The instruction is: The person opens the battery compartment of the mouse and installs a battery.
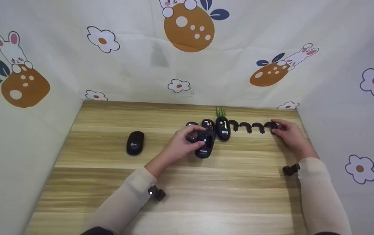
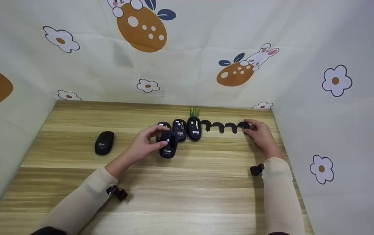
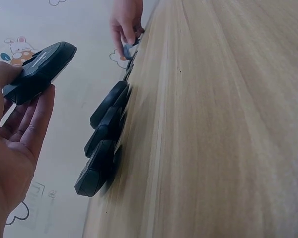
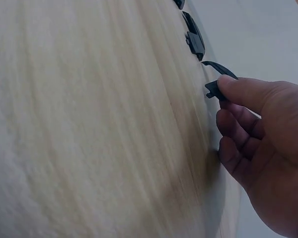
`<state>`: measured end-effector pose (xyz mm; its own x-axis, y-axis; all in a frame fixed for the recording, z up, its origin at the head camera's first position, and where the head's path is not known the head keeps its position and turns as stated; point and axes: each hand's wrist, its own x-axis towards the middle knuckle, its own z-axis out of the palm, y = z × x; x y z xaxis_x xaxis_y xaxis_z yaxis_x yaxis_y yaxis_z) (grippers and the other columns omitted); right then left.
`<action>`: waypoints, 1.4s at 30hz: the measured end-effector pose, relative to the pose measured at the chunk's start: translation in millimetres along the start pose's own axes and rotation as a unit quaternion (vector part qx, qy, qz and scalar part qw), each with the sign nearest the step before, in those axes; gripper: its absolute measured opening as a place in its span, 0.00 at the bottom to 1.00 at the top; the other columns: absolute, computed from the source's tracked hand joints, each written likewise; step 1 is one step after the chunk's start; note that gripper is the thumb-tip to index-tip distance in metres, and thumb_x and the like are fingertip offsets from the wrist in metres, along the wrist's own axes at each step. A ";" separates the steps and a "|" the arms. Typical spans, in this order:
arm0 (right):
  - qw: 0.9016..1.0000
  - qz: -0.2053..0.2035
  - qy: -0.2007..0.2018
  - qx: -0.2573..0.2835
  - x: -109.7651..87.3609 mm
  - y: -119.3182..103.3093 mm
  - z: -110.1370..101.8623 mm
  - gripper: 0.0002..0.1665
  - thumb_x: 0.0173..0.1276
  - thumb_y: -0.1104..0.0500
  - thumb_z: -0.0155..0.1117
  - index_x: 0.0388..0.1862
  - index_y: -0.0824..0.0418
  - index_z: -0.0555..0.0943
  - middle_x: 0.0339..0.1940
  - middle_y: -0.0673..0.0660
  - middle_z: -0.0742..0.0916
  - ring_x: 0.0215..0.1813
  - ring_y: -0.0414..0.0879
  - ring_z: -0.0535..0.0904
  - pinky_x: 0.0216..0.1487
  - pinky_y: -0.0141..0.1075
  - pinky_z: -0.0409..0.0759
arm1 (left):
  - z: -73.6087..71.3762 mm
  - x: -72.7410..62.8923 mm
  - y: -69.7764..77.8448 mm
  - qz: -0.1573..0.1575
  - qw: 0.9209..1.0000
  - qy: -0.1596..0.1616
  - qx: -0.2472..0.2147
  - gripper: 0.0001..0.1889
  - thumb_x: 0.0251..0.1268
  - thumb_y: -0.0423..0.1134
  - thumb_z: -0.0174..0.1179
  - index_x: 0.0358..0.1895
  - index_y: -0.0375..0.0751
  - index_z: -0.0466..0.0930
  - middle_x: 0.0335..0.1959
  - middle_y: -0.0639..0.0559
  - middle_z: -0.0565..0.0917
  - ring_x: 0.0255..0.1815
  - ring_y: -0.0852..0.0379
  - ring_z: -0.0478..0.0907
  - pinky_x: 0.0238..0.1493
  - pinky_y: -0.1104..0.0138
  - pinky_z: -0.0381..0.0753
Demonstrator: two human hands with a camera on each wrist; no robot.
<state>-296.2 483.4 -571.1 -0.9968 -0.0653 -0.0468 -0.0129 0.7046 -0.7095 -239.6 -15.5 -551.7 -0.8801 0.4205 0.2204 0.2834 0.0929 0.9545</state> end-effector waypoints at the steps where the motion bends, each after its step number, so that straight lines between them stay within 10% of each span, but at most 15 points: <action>1: 1.000 -0.002 0.003 -0.007 0.8 0.9 0.1 0.29 0.80 0.65 0.70 0.77 0.66 0.79 0.46 0.66 0.85 0.39 0.44 0.76 0.35 0.28 0.76 | 0.0 0.2 0.0 -0.001 1.000 0.000 0.001 0.25 0.67 0.35 0.78 0.67 0.47 0.86 0.64 0.47 0.87 0.67 0.42 0.81 0.72 0.38 0.79; 12: 0.998 -0.020 0.005 -0.061 3.0 5.2 0.8 0.29 0.81 0.63 0.69 0.77 0.68 0.78 0.50 0.68 0.84 0.51 0.57 0.77 0.52 0.38 0.74 | -0.7 0.4 -1.0 -0.002 1.000 0.000 -0.006 0.24 0.68 0.37 0.78 0.66 0.47 0.86 0.63 0.45 0.86 0.66 0.40 0.81 0.71 0.36 0.79; 42: 0.998 -0.010 0.064 0.027 1.9 -1.0 12.5 0.22 0.84 0.61 0.67 0.70 0.70 0.82 0.56 0.68 0.84 0.48 0.46 0.77 0.42 0.24 0.76 | -0.9 0.7 -2.8 0.005 1.000 0.003 0.001 0.24 0.67 0.37 0.78 0.66 0.47 0.86 0.64 0.44 0.86 0.67 0.43 0.81 0.73 0.42 0.79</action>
<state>-297.1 473.7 -579.3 -0.9984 0.0135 0.0556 -0.0325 0.6652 -0.7459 -241.3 -16.3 -554.0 -0.8799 0.4156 0.2303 0.2921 0.0907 0.9521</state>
